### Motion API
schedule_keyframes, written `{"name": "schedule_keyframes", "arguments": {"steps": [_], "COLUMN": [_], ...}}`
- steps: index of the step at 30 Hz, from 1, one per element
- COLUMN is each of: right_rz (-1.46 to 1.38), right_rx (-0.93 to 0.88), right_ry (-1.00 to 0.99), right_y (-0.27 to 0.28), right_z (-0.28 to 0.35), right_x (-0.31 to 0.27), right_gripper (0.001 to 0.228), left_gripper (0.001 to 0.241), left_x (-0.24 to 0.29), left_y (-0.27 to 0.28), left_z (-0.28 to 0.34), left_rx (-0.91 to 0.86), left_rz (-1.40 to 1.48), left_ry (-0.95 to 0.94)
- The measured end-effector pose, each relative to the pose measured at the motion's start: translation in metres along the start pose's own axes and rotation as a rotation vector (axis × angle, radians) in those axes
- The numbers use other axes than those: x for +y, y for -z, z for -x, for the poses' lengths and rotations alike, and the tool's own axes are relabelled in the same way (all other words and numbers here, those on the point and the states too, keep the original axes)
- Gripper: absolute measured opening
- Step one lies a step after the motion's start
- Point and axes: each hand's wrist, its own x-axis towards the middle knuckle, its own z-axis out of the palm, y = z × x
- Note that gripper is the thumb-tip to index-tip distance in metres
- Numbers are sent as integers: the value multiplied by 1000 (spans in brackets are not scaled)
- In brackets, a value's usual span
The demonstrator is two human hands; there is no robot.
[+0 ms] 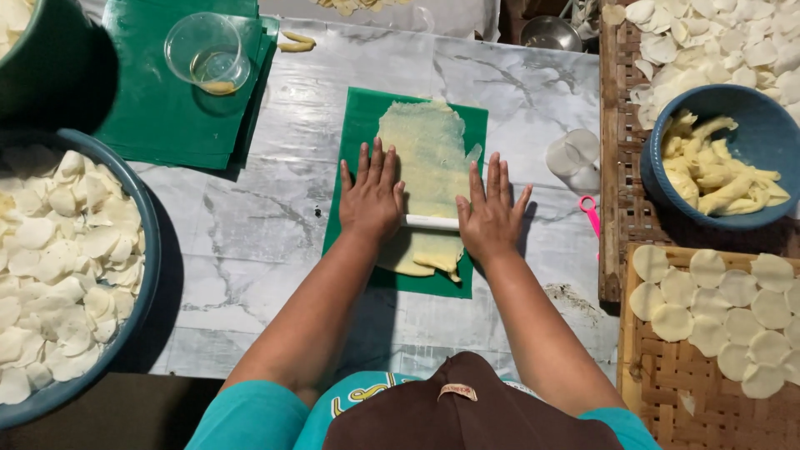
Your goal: Rolling out small pieces of dough into thin flat discs using a rolling pin on a mat.
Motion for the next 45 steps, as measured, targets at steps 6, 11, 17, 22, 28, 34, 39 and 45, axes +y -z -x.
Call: {"name": "schedule_keyframes", "arguments": {"steps": [6,11,17,22,28,34,39,45], "right_rz": [-115,-154,-151,-29,-3,-16,-96,24], "right_rx": [-15,205,190,214,-42,96,-199,-297], "right_ry": [129,264,227,185,15,103,-183,-181], "right_y": [20,-9,12,-2,-1,4,16,29], "right_z": [87,122,142,107,72,114,56,57], "right_x": [-5,32,3,2,1,1,7,-16], "right_gripper": [57,47,50,64,65,64,67,62], "left_gripper": [57,52,49,54,65,61,69,66], "left_x": [-8,-15,-15,-7,-9,-7,-2,-6], "left_y": [-32,-42,-51,-32,-35,-31,15,-5], "left_z": [81,116,123,90,57,101,62,63], "left_rx": [274,275,379,137,61,178,74,-18], "left_rz": [-67,-35,-53,-38,3,-8,28,6], "left_ry": [-173,-205,-208,-106,-23,-91,14,2]}}
